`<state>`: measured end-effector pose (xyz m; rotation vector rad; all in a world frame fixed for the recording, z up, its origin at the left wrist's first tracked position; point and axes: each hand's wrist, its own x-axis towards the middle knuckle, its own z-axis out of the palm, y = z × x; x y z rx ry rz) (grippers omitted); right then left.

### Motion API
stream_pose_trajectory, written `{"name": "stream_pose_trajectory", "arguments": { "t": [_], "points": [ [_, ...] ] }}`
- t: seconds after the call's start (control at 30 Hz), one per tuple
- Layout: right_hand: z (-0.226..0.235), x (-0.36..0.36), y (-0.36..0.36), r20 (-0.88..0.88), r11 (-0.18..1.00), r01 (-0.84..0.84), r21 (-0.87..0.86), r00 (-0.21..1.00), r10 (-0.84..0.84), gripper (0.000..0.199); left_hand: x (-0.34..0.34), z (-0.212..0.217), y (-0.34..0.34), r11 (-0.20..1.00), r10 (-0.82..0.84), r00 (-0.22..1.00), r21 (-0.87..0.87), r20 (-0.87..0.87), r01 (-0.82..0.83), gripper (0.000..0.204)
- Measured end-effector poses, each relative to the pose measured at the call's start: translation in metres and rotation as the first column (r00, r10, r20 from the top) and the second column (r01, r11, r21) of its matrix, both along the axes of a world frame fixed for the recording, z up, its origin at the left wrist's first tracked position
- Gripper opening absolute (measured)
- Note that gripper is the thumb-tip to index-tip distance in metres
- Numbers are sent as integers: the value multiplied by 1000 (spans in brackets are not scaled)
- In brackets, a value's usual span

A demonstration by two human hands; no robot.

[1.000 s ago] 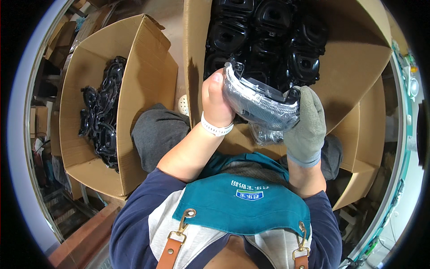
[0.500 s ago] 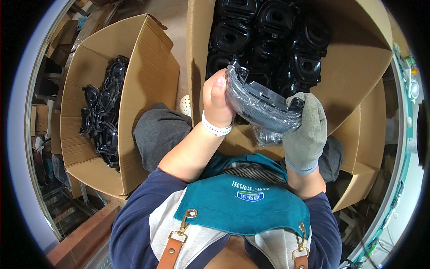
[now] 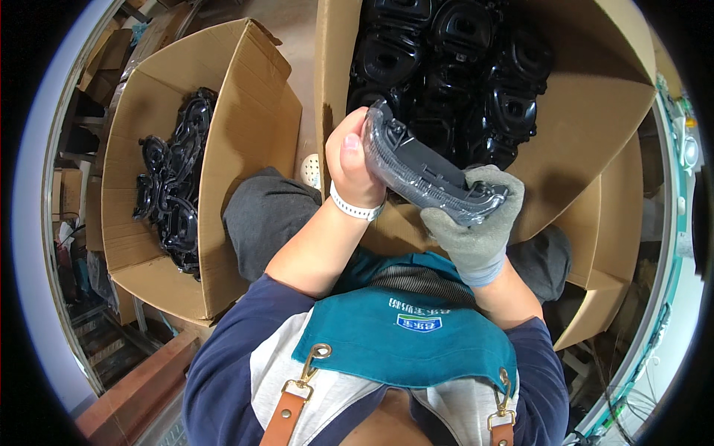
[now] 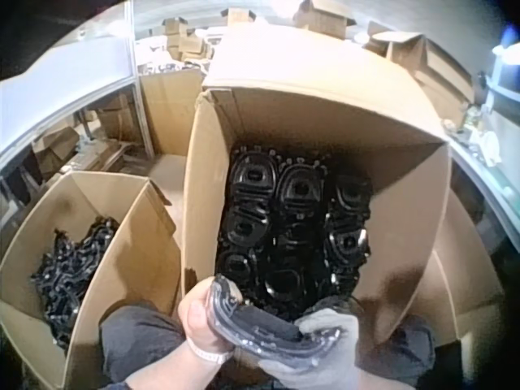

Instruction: The person sorts plastic parts by hand, taking them from cardboard boxes and placing them into other containers.

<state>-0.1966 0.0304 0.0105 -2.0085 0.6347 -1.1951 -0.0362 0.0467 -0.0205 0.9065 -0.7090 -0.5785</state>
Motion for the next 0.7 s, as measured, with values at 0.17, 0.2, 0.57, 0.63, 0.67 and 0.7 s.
{"name": "stream_pose_trajectory", "arguments": {
  "t": [0.17, 0.2, 0.57, 0.63, 0.67, 0.7],
  "points": [
    [1, 1, 0, 152, 997, -29, -69, 988, 39, 63, 11, 3, 7, 973, -114, 988, -187, 105, 132, 50],
    [4, -1, -1, 104, 986, -48, -161, 992, 66, 62, 11, 4, 7, 967, -121, 986, -209, 114, 143, 50],
    [50, -20, 3, -254, 894, -58, -443, 965, -63, 91, -17, 0, -5, 705, -700, 326, -539, -636, 462, 40],
    [56, -16, -1, -385, 927, -142, -347, 923, -3, 84, -22, -11, 2, 535, -778, -117, -749, -617, 391, 30],
    [48, -15, -2, -445, 925, -182, -333, 896, 17, 76, -20, -14, -1, 464, -828, -55, -737, -558, 492, 24],
    [38, -14, -2, -502, 923, -222, -314, 864, 37, 69, -21, -16, -3, 359, -889, -67, -780, -453, 512, 25]
  ]
}}
